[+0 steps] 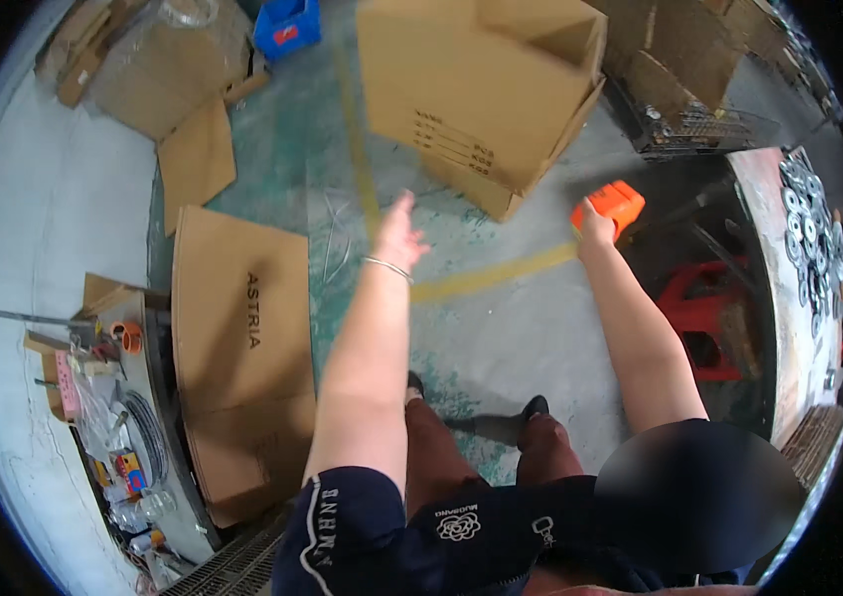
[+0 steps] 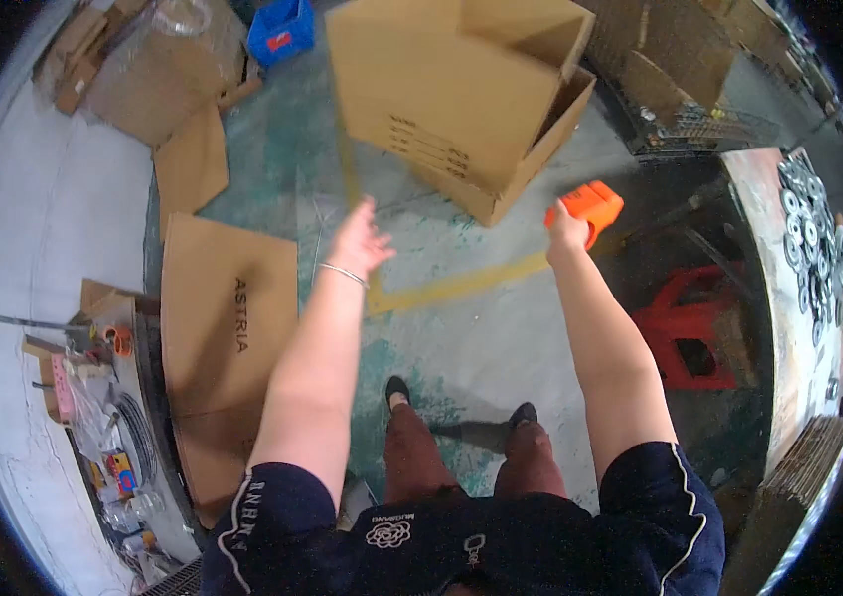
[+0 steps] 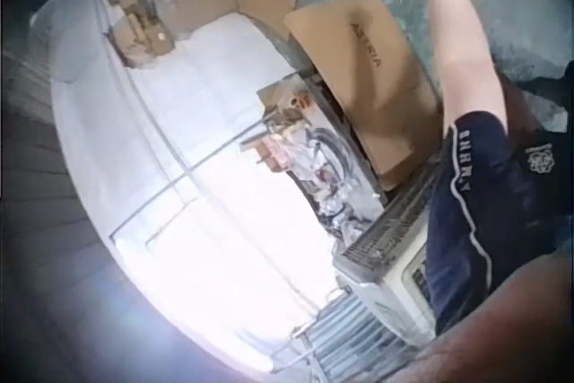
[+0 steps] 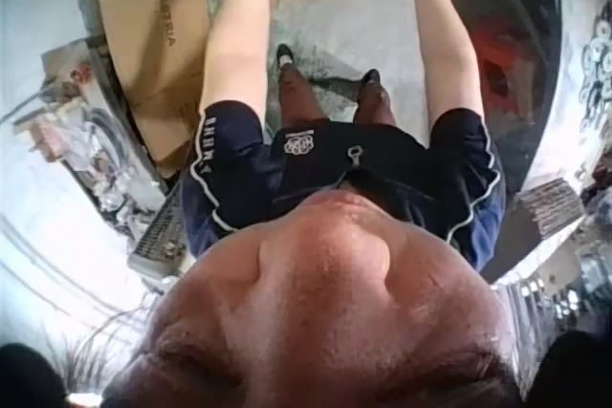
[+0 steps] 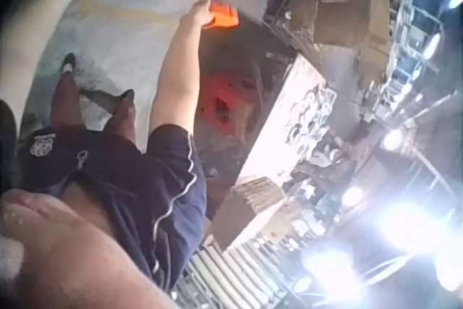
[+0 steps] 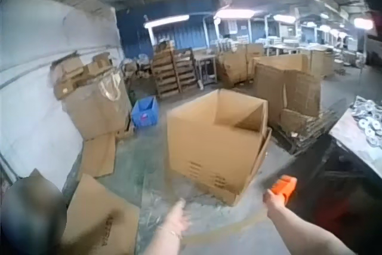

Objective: The person assembles cardboard boxes by taping the bottom and top flaps closed with a tape dispenser.

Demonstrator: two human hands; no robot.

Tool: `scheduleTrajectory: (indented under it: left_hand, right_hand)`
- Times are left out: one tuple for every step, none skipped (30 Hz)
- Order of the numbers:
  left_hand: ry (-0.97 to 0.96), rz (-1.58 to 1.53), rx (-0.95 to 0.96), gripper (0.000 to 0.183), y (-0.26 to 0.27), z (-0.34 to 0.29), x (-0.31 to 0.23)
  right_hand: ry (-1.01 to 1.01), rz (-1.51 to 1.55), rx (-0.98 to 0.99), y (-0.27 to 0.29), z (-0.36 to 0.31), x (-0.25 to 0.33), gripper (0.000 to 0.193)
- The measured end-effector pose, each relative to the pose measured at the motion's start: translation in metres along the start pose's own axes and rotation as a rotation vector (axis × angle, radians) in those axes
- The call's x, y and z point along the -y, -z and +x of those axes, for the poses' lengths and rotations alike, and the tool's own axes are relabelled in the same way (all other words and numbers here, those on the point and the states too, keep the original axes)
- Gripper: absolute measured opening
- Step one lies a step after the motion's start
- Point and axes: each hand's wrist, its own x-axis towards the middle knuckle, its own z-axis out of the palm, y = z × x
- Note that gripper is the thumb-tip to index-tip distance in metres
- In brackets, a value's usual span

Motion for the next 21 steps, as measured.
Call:
scheduleTrajectory:
  left_hand:
    - [0.03, -0.012, -0.089, 0.094, 0.042, 0.005, 0.02]
    - [0.065, 0.082, -0.051, 0.09, 0.044, 0.017, 0.034]
    - [0.084, 0.04, -0.037, 0.09, 0.059, 0.035, 0.035]
    - [0.012, 0.31, -0.197, 0.087, 0.133, 0.042, 0.037]
    - [-0.044, 0.592, -0.321, 0.084, 0.199, 0.045, 0.034]
    - [-0.129, 0.869, -0.566, 0.083, 0.264, 0.046, 0.027]
    - [-0.192, 1.16, -0.817, 0.083, 0.339, 0.042, 0.018]
    - [-0.099, 1.634, -1.015, 0.082, 0.441, 0.019, 0.004]
    - [-0.051, 1.549, -1.05, 0.084, 0.375, 0.012, -0.035]
    - [0.023, 1.557, -1.107, 0.089, 0.403, -0.02, -0.058]
    - [0.015, 1.558, -1.211, 0.094, 0.449, -0.039, -0.061]
    - [0.096, 1.554, -1.242, 0.097, 0.472, -0.049, -0.068]
    - [0.135, 1.537, -1.284, 0.099, 0.497, -0.058, -0.07]
    - [0.162, 1.501, -1.292, 0.101, 0.515, -0.061, -0.07]
    - [0.189, 1.462, -1.296, 0.102, 0.531, -0.061, -0.067]
    - [0.204, 1.453, -1.288, 0.102, 0.544, -0.059, -0.064]
    - [0.274, 1.354, -1.227, 0.103, 0.555, -0.058, -0.061]
    - [0.337, 1.253, -1.164, 0.103, 0.563, -0.056, -0.057]
    - [0.365, 1.248, -1.158, 0.103, 0.567, -0.057, -0.047]
    - [0.331, 1.291, -1.171, 0.101, 0.564, -0.054, -0.043]
    - [0.295, 1.339, -1.191, 0.099, 0.562, -0.054, -0.041]
  right_hand:
    - [0.113, 0.023, 0.12, -0.009, -0.04, -0.015, 0.032]
    - [0.155, 0.002, 0.093, 0.017, 0.045, -0.053, 0.032]
    - [0.314, 0.374, 0.253, 0.06, 0.096, -0.113, 0.03]
    - [0.164, -0.003, 0.184, 0.054, 0.053, -0.162, 0.031]
    - [-0.086, -0.113, 0.146, 0.065, 0.03, -0.185, 0.03]
    - [-0.336, -0.235, 0.13, 0.08, 0.016, -0.2, 0.031]
    - [-0.365, -0.199, 0.118, 0.079, -0.015, -0.218, 0.032]
    - [-0.358, -0.374, 0.115, 0.072, -0.055, -0.228, 0.031]
    - [-0.384, -0.331, 0.018, 0.12, -0.04, -0.229, 0.032]
    - [-0.357, -0.511, -0.087, 0.114, -0.058, -0.232, 0.033]
    - [-0.321, -0.693, -0.188, 0.103, -0.081, -0.23, 0.033]
    - [-0.312, -0.659, -0.106, 0.098, -0.088, -0.22, 0.035]
    - [-0.31, -0.622, -0.024, 0.095, -0.094, -0.218, 0.038]
    - [-0.315, -0.509, 0.129, 0.103, -0.078, -0.229, 0.036]
    - [-0.309, -0.526, 0.127, 0.106, -0.055, -0.237, 0.036]
    - [-0.34, -0.573, 0.17, 0.109, -0.033, -0.243, 0.032]
    - [-0.374, -0.622, 0.217, 0.102, -0.029, -0.24, 0.029]
    - [-0.183, -0.827, 0.182, 0.096, -0.028, -0.241, 0.023]
    - [-0.177, -0.657, 0.258, 0.062, -0.064, -0.225, 0.021]
    - [-0.14, -0.711, 0.235, 0.053, -0.066, -0.215, 0.021]
    - [-0.109, -0.759, 0.217, 0.045, -0.069, -0.21, 0.021]
